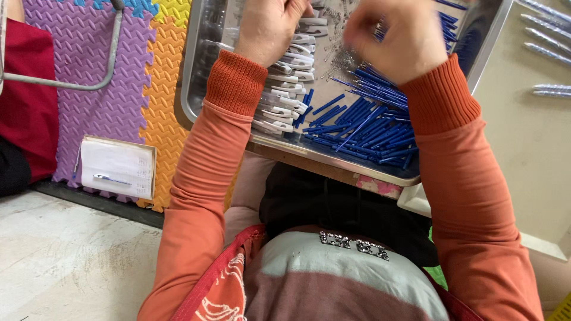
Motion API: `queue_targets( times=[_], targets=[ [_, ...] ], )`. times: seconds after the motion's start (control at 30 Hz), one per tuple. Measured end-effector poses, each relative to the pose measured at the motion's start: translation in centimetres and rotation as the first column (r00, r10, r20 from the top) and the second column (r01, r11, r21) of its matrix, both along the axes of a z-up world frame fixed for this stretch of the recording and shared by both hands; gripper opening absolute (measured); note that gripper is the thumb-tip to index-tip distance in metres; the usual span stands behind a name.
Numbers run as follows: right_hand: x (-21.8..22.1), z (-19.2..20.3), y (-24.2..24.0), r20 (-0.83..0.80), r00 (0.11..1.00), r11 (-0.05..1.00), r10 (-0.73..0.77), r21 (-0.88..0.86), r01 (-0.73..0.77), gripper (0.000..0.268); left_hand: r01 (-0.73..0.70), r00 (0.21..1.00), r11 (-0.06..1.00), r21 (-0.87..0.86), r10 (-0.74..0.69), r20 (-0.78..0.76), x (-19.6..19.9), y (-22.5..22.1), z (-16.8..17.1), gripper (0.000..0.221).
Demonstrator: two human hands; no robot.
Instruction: The person inserts ink cartridges into pen barrels and then attaches the pen caps by hand using a metal tray to hold the parts.
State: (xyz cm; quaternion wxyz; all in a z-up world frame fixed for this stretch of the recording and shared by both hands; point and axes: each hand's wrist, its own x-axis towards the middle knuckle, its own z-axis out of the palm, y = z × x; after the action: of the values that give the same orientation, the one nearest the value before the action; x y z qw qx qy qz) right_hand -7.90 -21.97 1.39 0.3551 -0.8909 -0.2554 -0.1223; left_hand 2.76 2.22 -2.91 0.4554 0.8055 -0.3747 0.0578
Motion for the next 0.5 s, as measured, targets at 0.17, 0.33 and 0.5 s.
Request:
queue_targets(
  times=[0.17,0.33,0.5],
  targets=[
    [-0.2,0.2,4.2,-0.542,0.835,0.891,0.096,-0.327,-0.315,0.007,-0.023,0.999,0.999,-0.031,0.022,-0.042,0.1,-0.4,0.3,0.036],
    [-0.5,-1.8,4.7,-0.463,0.877,0.797,0.127,-0.479,-0.369,0.008,0.041,0.999,0.999,-0.028,-0.041,-0.008,-0.2,-0.5,0.3,0.025],
    [-0.7,0.7,2.4,-0.4,0.916,0.986,0.014,-0.149,-0.08,0.004,0.03,0.991,0.997,0.073,-0.02,-0.13,-0.5,-0.4,1.9,0.023]
  ],
)
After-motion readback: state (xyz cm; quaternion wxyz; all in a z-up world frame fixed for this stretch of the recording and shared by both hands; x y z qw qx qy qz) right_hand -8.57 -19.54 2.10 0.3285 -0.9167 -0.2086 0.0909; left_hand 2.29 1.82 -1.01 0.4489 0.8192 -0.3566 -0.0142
